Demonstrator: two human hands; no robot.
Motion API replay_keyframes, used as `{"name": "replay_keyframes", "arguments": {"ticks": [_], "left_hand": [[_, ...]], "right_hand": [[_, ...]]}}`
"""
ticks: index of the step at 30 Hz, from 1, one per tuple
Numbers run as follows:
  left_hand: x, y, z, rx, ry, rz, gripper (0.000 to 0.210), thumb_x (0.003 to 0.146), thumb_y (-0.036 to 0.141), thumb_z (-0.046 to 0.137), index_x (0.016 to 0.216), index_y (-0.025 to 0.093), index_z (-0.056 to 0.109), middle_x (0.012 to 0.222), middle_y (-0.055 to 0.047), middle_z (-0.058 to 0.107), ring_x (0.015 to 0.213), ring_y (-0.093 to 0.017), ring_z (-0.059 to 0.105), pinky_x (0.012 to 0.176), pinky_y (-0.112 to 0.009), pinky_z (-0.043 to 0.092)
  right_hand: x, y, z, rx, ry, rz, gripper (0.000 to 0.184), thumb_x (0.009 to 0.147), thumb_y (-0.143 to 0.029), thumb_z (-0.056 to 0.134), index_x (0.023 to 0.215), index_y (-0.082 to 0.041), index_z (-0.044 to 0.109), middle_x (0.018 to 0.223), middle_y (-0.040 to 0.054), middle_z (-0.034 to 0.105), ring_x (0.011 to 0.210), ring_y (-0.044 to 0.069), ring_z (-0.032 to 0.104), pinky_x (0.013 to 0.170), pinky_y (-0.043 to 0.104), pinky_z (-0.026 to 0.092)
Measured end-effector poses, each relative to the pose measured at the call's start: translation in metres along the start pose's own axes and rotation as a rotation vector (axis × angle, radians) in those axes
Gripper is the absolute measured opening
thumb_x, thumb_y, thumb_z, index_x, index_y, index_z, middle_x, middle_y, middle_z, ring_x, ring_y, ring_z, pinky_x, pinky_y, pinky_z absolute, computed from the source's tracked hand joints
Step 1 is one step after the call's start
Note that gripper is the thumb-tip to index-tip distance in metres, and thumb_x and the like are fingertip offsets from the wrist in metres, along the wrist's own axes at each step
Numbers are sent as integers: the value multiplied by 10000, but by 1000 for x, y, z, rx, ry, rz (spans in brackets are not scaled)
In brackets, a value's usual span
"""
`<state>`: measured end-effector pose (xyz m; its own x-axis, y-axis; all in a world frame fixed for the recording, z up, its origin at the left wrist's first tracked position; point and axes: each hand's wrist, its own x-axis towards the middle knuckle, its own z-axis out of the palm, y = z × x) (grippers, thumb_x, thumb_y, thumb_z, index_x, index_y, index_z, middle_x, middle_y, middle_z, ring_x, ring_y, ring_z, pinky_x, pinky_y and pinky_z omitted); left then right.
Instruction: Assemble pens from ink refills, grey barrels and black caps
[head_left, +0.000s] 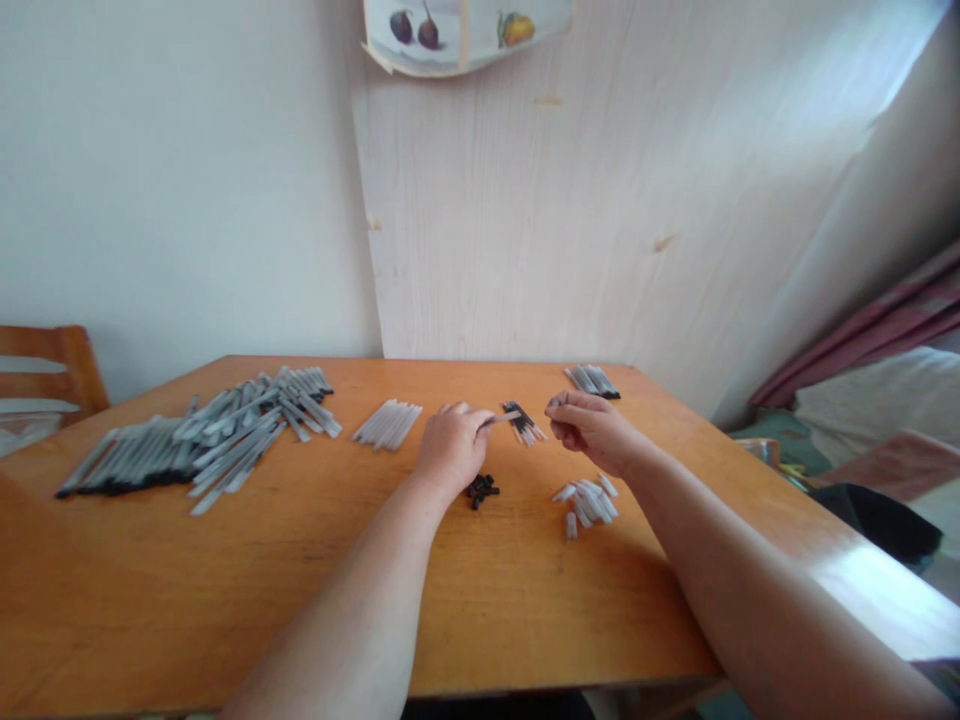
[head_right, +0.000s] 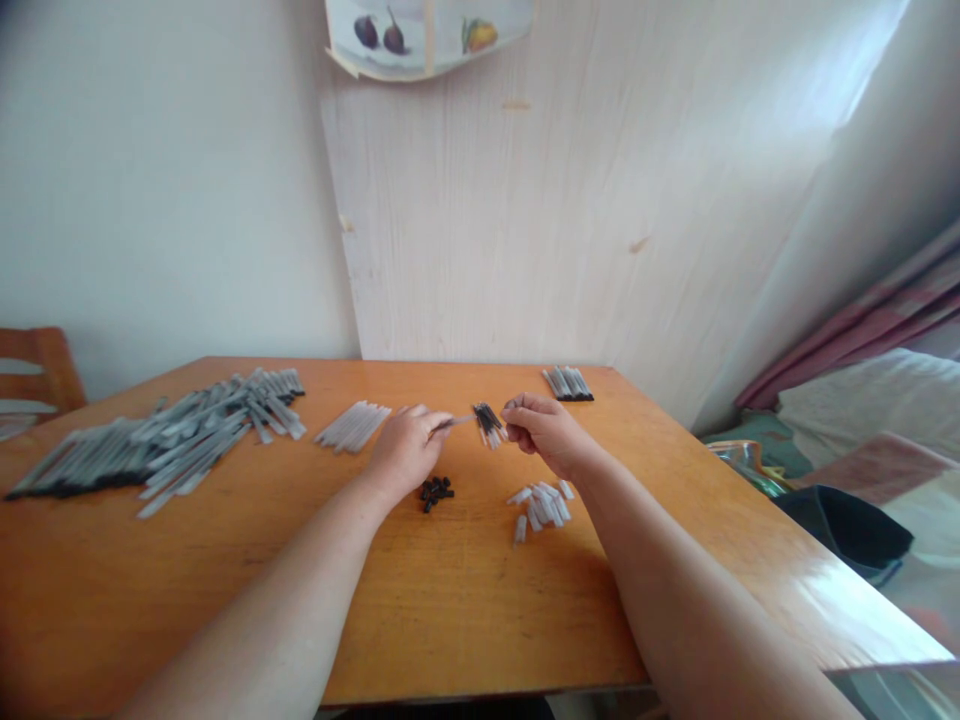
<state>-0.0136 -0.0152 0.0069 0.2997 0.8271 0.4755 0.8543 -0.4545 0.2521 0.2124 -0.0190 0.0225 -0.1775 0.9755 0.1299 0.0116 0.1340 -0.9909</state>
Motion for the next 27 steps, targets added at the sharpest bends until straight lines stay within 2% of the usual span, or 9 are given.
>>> {"name": "replay_keyframes", "arguments": {"ticks": [4, 6, 9, 13, 21, 27], "left_hand": [[1, -4, 1, -5, 43, -4, 267, 893, 288, 474, 1071, 265, 671, 950, -67, 634, 939, -199, 554, 845, -330, 424], [1, -6, 2, -6, 62, 8, 264, 893, 286, 475, 1072, 258, 667, 951, -66, 635, 938, -198, 554, 844, -329, 422], [2, -6, 1, 2, 68, 4, 267, 894, 277, 472, 1079, 256, 664, 963, -65, 640, 956, -201, 552, 855, -331, 419], [2, -5, 0, 0, 43, -15, 271, 893, 277, 474, 1086, 259, 664, 988, -63, 640, 977, -201, 551, 869, -332, 419], [2, -7, 1, -7, 86, 18, 261, 891, 275, 477, 1065, 254, 669, 959, -64, 640, 941, -202, 550, 849, -332, 422], [2, -8, 1, -6, 75, 21, 271, 893, 278, 473, 1082, 249, 665, 981, -65, 640, 939, -200, 546, 848, -330, 421]], "right_hand": [[-8, -1, 19, -363, -174, -28, 112, 766, -281, 603, 799, -174, 591, 586, -21, 550, 491, 75, 432, 459, 206, 289], [-13, 0, 31, -512, -288, -97, 84, 756, -239, 594, 806, -172, 602, 645, -13, 569, 560, 89, 481, 510, 210, 335], [-19, 3, 46, -719, -389, -177, 78, 749, -190, 570, 806, -178, 621, 665, -15, 576, 587, 94, 482, 534, 213, 340], [-22, 6, 57, -870, -391, -210, 115, 749, -189, 577, 847, -188, 637, 685, -5, 600, 604, 108, 502, 541, 224, 332], [-20, 14, 62, -973, -410, -234, 86, 745, -217, 592, 819, -194, 628, 748, 13, 646, 642, 124, 536, 556, 230, 343], [-19, 15, 59, -1001, -409, -220, 78, 736, -195, 575, 778, -186, 640, 702, 20, 646, 614, 127, 540, 539, 235, 343]]}}
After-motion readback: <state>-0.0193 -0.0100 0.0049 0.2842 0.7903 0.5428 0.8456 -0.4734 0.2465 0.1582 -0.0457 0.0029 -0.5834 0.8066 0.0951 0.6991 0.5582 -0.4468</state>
